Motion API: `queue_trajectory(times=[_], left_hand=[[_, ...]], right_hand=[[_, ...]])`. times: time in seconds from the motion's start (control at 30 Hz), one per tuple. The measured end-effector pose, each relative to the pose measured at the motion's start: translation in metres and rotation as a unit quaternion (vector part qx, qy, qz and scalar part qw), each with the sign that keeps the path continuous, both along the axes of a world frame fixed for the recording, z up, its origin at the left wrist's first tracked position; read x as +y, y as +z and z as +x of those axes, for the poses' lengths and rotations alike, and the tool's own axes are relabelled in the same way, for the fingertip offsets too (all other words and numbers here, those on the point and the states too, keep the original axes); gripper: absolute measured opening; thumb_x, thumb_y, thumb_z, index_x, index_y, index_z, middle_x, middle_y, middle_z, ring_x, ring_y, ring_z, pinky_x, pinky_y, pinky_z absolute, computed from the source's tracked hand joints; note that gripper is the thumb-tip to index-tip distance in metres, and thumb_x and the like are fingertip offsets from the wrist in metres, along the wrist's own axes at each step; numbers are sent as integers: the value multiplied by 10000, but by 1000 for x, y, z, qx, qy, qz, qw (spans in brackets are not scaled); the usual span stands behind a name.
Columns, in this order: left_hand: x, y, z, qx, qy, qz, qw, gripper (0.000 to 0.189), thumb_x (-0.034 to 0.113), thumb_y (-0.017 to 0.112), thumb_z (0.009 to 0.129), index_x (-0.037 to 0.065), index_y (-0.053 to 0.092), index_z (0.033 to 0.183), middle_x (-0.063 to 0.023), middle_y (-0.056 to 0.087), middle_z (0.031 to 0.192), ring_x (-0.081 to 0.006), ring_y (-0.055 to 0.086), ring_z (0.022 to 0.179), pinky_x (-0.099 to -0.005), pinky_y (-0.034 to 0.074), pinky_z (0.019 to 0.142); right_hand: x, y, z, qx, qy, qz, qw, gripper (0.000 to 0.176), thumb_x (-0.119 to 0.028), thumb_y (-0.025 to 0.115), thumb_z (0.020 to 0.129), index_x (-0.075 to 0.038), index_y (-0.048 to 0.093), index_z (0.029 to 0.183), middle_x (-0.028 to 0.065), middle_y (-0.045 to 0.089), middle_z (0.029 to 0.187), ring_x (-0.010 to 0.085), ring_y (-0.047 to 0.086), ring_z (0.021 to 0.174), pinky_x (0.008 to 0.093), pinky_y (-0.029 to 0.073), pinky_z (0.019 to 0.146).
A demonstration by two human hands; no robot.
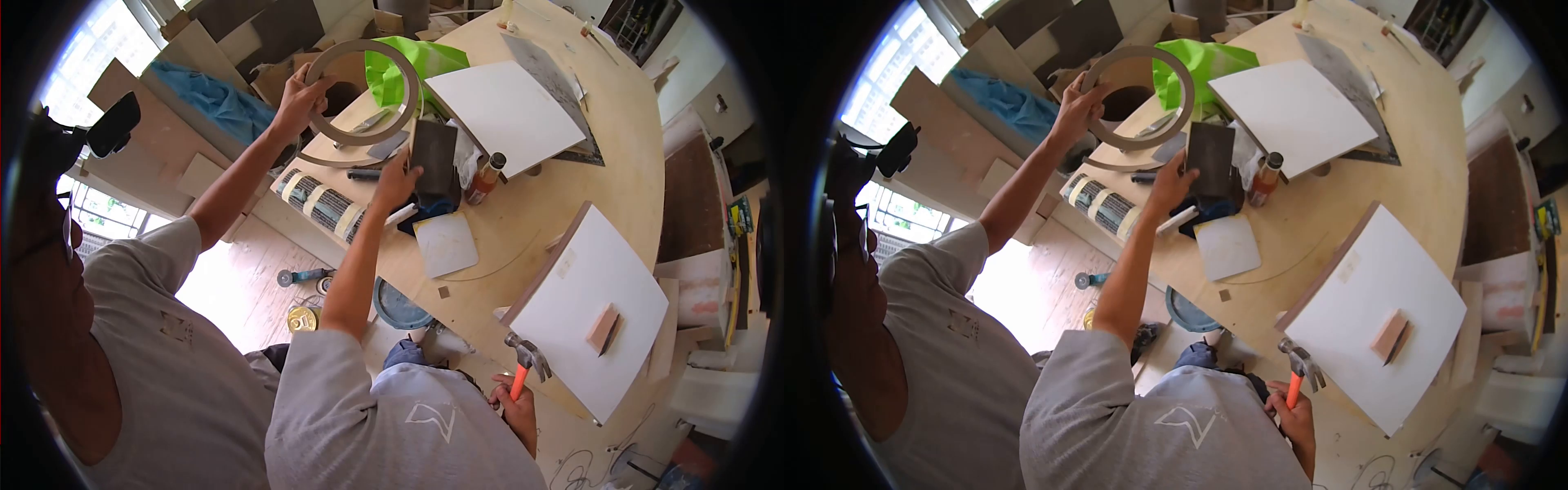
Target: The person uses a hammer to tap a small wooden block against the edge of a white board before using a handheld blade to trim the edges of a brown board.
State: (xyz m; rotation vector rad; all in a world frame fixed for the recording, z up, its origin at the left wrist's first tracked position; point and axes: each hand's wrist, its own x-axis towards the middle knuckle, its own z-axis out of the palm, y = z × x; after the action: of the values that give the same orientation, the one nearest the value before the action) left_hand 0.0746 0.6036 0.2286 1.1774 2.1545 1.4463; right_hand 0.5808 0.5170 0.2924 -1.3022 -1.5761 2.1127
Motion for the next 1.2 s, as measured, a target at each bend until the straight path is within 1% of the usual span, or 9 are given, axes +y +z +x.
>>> queue_trajectory(times=[0.13, 0.27, 0.43, 0.53, 0.63, 0.73, 0.83, 1.0, 1.2], left_hand=[[24, -10, -66, 19, -76, -189, 979, 289, 258, 610, 918, 10, 666, 1056, -222, 678, 885, -397, 639, 853, -424, 476, 784], [24, -43, -65, 131, 69, -4, 989, 255, 217, 562, 895, -7, 680, 912, -231, 661, 814, -423, 626, 818, -483, 479, 784], [-8, -74, -83, 223, 268, -36, 937, 232, 97, 532, 870, -7, 680, 1014, -249, 638, 1034, -416, 581, 1034, -505, 465, 901], [-14, -105, -141, 319, 262, -62, 909, 179, 78, 515, 852, -51, 639, 856, -297, 620, 882, -466, 561, 928, -544, 415, 858], [2, -127, -182, 391, 300, -133, 860, 318, 127, 475, 871, -20, 604, 1122, -292, 629, 1038, -468, 560, 1061, -512, 446, 911], [19, -107, -211, 195, 204, -239, 929, 529, 250, 503, 925, 22, 439, 1397, -288, 513, 1328, -432, 487, 1240, -494, 416, 1005], [34, -87, -211, 181, 217, -373, 884, 474, 430, 586, 904, 165, 558, 1296, -139, 516, 1385, -346, 482, 1286, -532, 466, 947], [24, -70, -218, 173, 27, -259, 950, 310, 356, 639, 890, 51, 694, 874, -157, 653, 735, -327, 667, 778, -430, 486, 704], [-78, -36, -139, 211, 323, -93, 918, 648, 478, 641, 882, -9, 538, 1297, -277, 509, 1291, -392, 463, 1252, -451, 395, 1024]], right_hand=[[0, 5, -3, -10, -7, -6, 1000, 255, -49, 562, 945, 43, 605, 1179, 63, 612, 720, 116, 553, 631, 251, 460, 608], [-3, 0, 0, -17, -20, -14, 1000, 263, -39, 554, 938, 55, 599, 1180, 66, 613, 719, 119, 553, 632, 259, 461, 614], [-10, 4, -3, -36, -44, -19, 998, 275, -31, 549, 932, 62, 597, 1186, 74, 619, 724, 125, 562, 644, 263, 467, 621], [-8, 5, -2, -59, -42, -27, 997, 276, -33, 553, 929, 56, 605, 1185, 73, 624, 731, 126, 569, 656, 262, 473, 634], [-7, 8, -3, -86, -27, -42, 995, 268, -39, 562, 925, 43, 621, 1174, 69, 629, 741, 125, 578, 679, 265, 482, 652], [-8, 12, -4, -120, -8, -63, 991, 246, -60, 590, 924, 18, 653, 1149, 58, 640, 780, 123, 592, 729, 272, 497, 702], [-10, 23, -15, -129, 6, -53, 990, 239, -75, 602, 928, 8, 660, 1145, 54, 650, 819, 123, 604, 756, 268, 497, 729], [-6, 25, -30, -143, 22, -41, 989, 227, -69, 597, 934, 4, 660, 1139, 55, 650, 834, 126, 615, 798, 275, 495, 743], [5, 19, -38, -106, 28, -78, 991, 224, -64, 579, 942, 1, 651, 1144, 57, 645, 824, 132, 602, 785, 281, 487, 750]])
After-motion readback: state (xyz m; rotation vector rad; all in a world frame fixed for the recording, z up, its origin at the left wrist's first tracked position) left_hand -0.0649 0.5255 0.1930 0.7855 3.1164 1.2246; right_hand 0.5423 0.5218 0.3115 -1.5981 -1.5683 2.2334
